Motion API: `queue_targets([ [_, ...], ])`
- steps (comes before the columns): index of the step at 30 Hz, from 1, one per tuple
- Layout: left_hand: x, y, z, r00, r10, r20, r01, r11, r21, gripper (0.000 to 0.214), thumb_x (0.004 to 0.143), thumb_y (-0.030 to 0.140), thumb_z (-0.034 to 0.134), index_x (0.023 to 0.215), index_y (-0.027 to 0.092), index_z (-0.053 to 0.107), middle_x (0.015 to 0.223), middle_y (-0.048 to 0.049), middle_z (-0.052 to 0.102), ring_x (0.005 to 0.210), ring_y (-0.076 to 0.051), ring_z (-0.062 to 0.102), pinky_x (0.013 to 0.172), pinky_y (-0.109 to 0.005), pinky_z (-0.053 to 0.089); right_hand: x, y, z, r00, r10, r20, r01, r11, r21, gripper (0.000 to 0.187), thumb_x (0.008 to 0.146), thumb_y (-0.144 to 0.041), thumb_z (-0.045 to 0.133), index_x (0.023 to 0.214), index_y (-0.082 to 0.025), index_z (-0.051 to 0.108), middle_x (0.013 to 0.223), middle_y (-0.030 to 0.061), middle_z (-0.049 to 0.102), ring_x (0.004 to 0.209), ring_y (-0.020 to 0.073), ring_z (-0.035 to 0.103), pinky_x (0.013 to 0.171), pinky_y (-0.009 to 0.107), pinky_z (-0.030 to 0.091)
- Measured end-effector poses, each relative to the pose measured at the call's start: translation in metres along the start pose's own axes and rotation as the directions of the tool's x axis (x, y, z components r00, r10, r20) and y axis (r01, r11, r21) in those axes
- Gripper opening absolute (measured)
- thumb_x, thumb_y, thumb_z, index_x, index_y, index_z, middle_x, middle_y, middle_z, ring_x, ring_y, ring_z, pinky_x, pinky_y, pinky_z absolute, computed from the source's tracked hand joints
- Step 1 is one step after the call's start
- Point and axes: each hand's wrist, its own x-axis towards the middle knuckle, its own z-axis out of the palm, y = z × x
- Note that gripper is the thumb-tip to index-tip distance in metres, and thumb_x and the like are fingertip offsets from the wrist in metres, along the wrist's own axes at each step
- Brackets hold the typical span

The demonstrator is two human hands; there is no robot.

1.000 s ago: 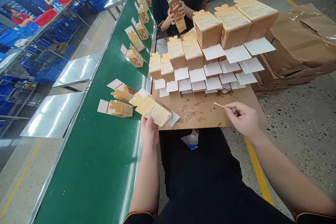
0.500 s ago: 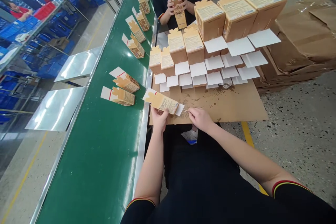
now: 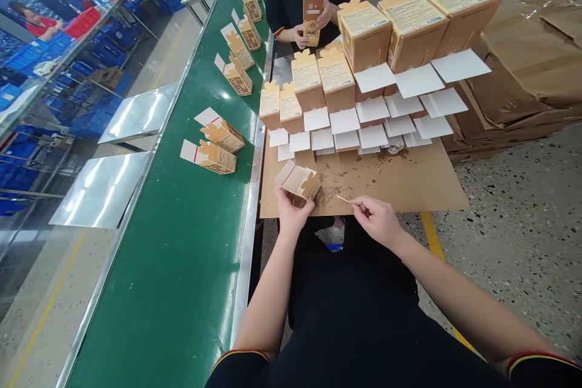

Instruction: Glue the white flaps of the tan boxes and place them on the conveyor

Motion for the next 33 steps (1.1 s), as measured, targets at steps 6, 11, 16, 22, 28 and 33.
queue_targets([
  [6, 0.002, 0.003, 0.006, 1.0, -0.019, -0.021, 0.02, 0.998, 0.059, 0.066, 0.072, 0.021, 0.09, 0.123, 0.028, 0.051, 0.123, -0.0088, 0.073, 0.116, -0.028, 0.079, 0.103, -0.043, 0.066, -0.013, -0.007, -0.006, 0.996, 0.082, -0.038, -0.08, 0.995, 0.057, 0.025, 0.109, -0.034, 0.064, 0.093, -0.023, 0.079, 0.065, -0.002, 0.058, 0.055, 0.0132, 0.052, 0.058, 0.027, 0.046],
  [11, 0.008, 0.006, -0.057, 0.981, -0.01, -0.196, 0.026, 0.996, 0.08, 0.076, 0.068, 0.023, 0.095, 0.127, 0.027, 0.046, 0.128, -0.0102, 0.071, 0.123, -0.032, 0.079, 0.11, -0.051, 0.067, -0.01, -0.007, -0.017, 0.986, 0.123, -0.116, -0.113, 0.989, 0.091, 0.025, 0.108, -0.036, 0.067, 0.092, -0.023, 0.081, 0.065, -0.001, 0.062, 0.053, 0.0134, 0.054, 0.053, 0.027, 0.045],
  [16, 0.018, -0.001, -0.169, 0.849, -0.013, -0.527, 0.1, 0.985, 0.138, 0.089, 0.065, 0.024, 0.097, 0.13, 0.029, 0.037, 0.143, -0.014, 0.064, 0.134, -0.034, 0.074, 0.12, -0.06, 0.06, -0.007, 0.002, -0.035, 0.959, 0.19, -0.21, -0.172, 0.98, 0.099, 0.028, 0.107, -0.043, 0.071, 0.089, -0.024, 0.081, 0.064, -0.0007, 0.06, 0.055, 0.0144, 0.056, 0.053, 0.027, 0.047],
  [22, 0.012, -0.011, -0.206, 0.821, 0.048, -0.568, 0.174, 0.928, 0.33, 0.099, 0.066, 0.024, 0.094, 0.143, 0.028, 0.033, 0.151, -0.0158, 0.058, 0.148, -0.033, 0.062, 0.136, -0.063, 0.041, 0.004, 0.011, -0.044, 0.946, 0.215, -0.243, -0.194, 0.975, 0.109, 0.036, 0.106, -0.056, 0.072, 0.091, -0.024, 0.081, 0.065, 0.0002, 0.062, 0.056, 0.0151, 0.057, 0.055, 0.029, 0.05],
  [28, 0.018, 0.016, -0.158, 0.629, 0.545, -0.554, -0.13, 0.777, 0.616, 0.057, 0.081, 0.027, 0.077, 0.128, 0.026, 0.046, 0.135, -0.0108, 0.054, 0.133, -0.032, 0.063, 0.123, -0.058, 0.053, -0.009, 0.021, -0.065, 0.917, 0.265, -0.297, -0.258, 0.964, 0.063, 0.044, 0.106, -0.064, 0.071, 0.093, -0.023, 0.082, 0.065, -0.0001, 0.06, 0.056, 0.0156, 0.057, 0.054, 0.03, 0.05],
  [33, 0.11, 0.037, -0.064, 0.959, -0.024, -0.284, 0.042, 0.997, 0.058, 0.026, 0.097, 0.042, 0.076, 0.11, 0.025, 0.061, 0.094, -0.0027, 0.067, 0.083, -0.019, 0.073, 0.077, -0.032, 0.061, -0.005, 0.019, -0.062, 0.918, 0.236, -0.318, -0.226, 0.972, 0.069, 0.041, 0.106, -0.062, 0.073, 0.092, -0.024, 0.081, 0.066, 0.0004, 0.062, 0.057, 0.0166, 0.058, 0.055, 0.032, 0.051],
])
